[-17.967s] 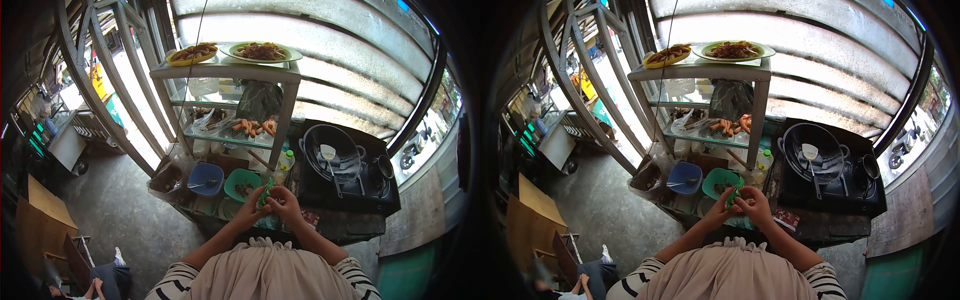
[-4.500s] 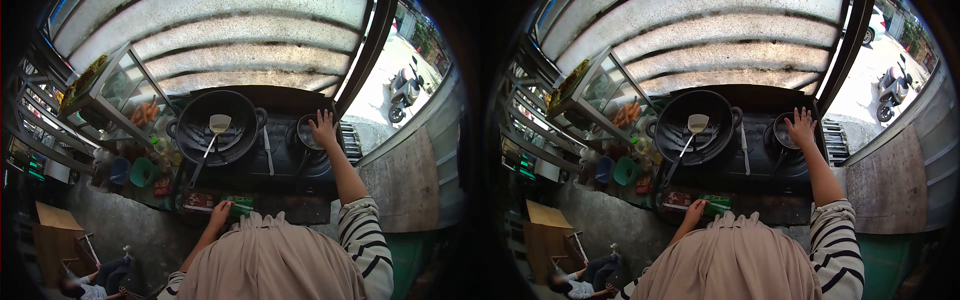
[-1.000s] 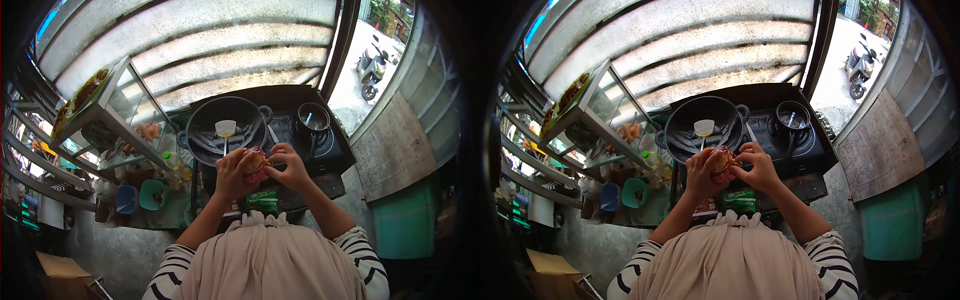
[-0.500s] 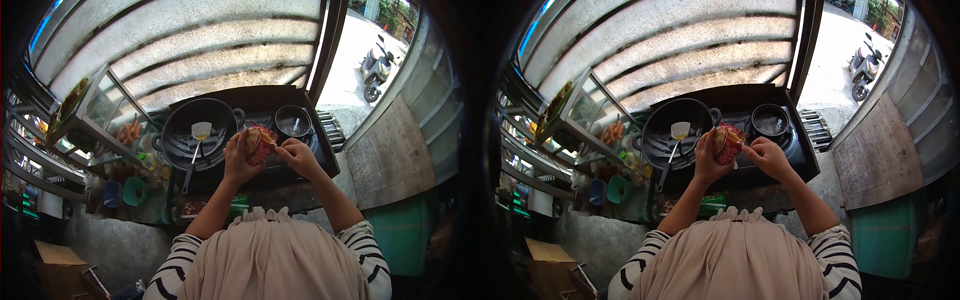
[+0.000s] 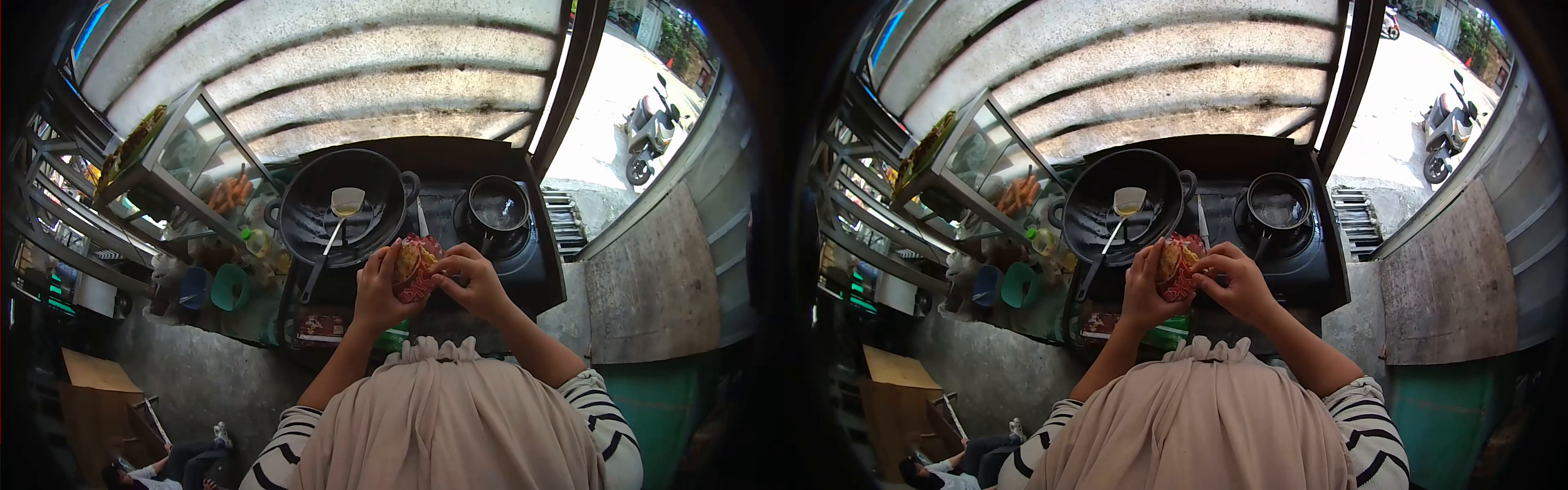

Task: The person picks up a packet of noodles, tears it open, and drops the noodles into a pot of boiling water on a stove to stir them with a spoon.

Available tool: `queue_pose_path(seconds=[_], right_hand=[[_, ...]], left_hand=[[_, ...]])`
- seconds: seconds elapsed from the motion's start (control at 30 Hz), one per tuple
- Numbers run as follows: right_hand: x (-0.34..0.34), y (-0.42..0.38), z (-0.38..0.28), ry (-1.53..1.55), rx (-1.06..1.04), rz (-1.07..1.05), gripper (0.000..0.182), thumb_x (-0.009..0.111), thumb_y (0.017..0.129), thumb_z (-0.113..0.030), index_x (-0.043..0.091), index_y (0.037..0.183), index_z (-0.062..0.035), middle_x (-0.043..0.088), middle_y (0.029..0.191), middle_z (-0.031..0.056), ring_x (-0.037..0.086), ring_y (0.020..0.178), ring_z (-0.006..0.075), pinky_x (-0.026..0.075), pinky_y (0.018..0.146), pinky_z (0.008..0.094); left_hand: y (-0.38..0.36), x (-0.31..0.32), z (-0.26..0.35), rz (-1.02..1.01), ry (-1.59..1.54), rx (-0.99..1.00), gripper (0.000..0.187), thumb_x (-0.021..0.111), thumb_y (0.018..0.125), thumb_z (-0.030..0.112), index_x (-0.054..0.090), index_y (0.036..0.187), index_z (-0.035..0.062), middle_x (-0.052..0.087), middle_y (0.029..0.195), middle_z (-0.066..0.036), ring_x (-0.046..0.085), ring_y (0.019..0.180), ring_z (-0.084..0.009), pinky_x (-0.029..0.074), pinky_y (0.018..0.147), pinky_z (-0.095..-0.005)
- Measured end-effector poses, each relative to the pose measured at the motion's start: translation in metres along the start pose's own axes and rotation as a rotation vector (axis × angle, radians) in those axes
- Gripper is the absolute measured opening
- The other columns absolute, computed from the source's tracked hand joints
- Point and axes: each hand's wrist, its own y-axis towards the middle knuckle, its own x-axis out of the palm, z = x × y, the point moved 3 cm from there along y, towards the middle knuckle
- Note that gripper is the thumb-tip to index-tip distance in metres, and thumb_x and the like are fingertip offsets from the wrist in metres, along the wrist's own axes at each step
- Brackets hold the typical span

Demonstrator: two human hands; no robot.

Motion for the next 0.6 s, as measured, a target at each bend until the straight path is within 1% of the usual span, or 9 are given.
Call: queue_pose_path(seconds=[0.03,0.1,0.13,0.2,0.33,0.4,0.43,0.5,0.6], right_hand=[[0.002,0.002,0.000,0.002,-0.003,-0.013,0.019,0.071,0.083,-0.012,0.069,0.100,-0.0048,0.059,0.105,0.0087,0.066,0.088,0.0178,0.050,0.072,0.0276],[0.004,0.005,-0.003,-0.134,-0.089,0.032,0.012,0.068,0.083,-0.006,0.065,0.094,-0.0023,0.059,0.098,0.0109,0.065,0.085,0.0249,0.050,0.075,0.0325],[0.006,0.006,-0.002,-0.133,-0.092,0.023,0.012,0.068,0.083,-0.006,0.065,0.094,-0.0023,0.059,0.098,0.0109,0.065,0.085,0.0249,0.050,0.075,0.0325],[0.010,0.007,0.001,-0.021,-0.136,0.045,0.009,0.066,0.084,-0.004,0.061,0.091,-0.0008,0.059,0.093,0.0126,0.063,0.083,0.0299,0.049,0.075,0.0353],[0.013,0.007,-0.001,-0.053,-0.149,0.024,0.009,0.064,0.084,-0.003,0.059,0.092,-0.0013,0.060,0.090,0.0126,0.062,0.082,0.0302,0.049,0.073,0.0358],[0.013,0.008,-0.001,-0.084,-0.112,-0.023,0.009,0.064,0.083,0.001,0.058,0.090,0.0004,0.060,0.089,0.0121,0.062,0.083,0.0274,0.049,0.073,0.0339],[0.013,0.008,-0.002,-0.085,-0.114,-0.026,0.009,0.064,0.083,0.001,0.058,0.090,0.0004,0.060,0.089,0.0121,0.062,0.083,0.0274,0.049,0.073,0.0339],[0.012,0.006,-0.006,-0.129,-0.151,-0.039,0.008,0.063,0.084,-0.002,0.058,0.090,-0.0014,0.061,0.090,0.0126,0.062,0.081,0.0312,0.049,0.072,0.0368],[0.010,0.002,-0.012,-0.170,-0.152,-0.033,0.008,0.063,0.084,-0.003,0.059,0.091,-0.0008,0.061,0.088,0.0130,0.062,0.081,0.0320,0.049,0.073,0.0371]], left_hand=[[0.000,-0.002,0.001,0.011,0.059,0.026,0.103,0.082,0.055,0.041,0.038,0.143,0.0095,0.049,0.125,-0.013,0.053,0.113,-0.0294,0.039,0.090,-0.0428],[-0.002,-0.005,0.001,0.020,0.072,0.006,0.103,0.082,0.054,0.040,0.038,0.143,0.0105,0.049,0.125,-0.012,0.053,0.113,-0.0291,0.039,0.090,-0.0427],[-0.002,-0.005,0.001,0.021,0.081,-0.003,0.103,0.082,0.053,0.040,0.038,0.143,0.0116,0.049,0.124,-0.012,0.053,0.113,-0.0288,0.039,0.089,-0.0426],[-0.004,-0.006,0.001,0.030,0.083,-0.021,0.104,0.082,0.053,0.040,0.038,0.143,0.0122,0.049,0.124,-0.012,0.053,0.112,-0.0291,0.039,0.089,-0.0430],[-0.007,-0.005,-0.001,0.037,0.087,-0.050,0.103,0.081,0.053,0.040,0.038,0.143,0.0129,0.049,0.124,-0.011,0.054,0.111,-0.0298,0.041,0.088,-0.0440],[-0.009,-0.004,-0.002,0.041,0.080,-0.053,0.103,0.081,0.053,0.040,0.038,0.143,0.0131,0.049,0.124,-0.011,0.054,0.110,-0.0300,0.041,0.088,-0.0443],[-0.010,-0.003,-0.002,0.039,0.071,-0.052,0.103,0.080,0.053,0.040,0.038,0.143,0.0132,0.049,0.123,-0.011,0.055,0.110,-0.0302,0.041,0.088,-0.0446],[-0.010,-0.003,-0.003,0.034,0.040,-0.052,0.102,0.080,0.053,0.040,0.038,0.143,0.0134,0.049,0.122,-0.011,0.055,0.109,-0.0302,0.042,0.088,-0.0445],[-0.012,-0.001,0.002,0.039,0.023,-0.063,0.101,0.079,0.054,0.040,0.038,0.142,0.0137,0.050,0.121,-0.011,0.055,0.109,-0.0302,0.042,0.087,-0.0447]])
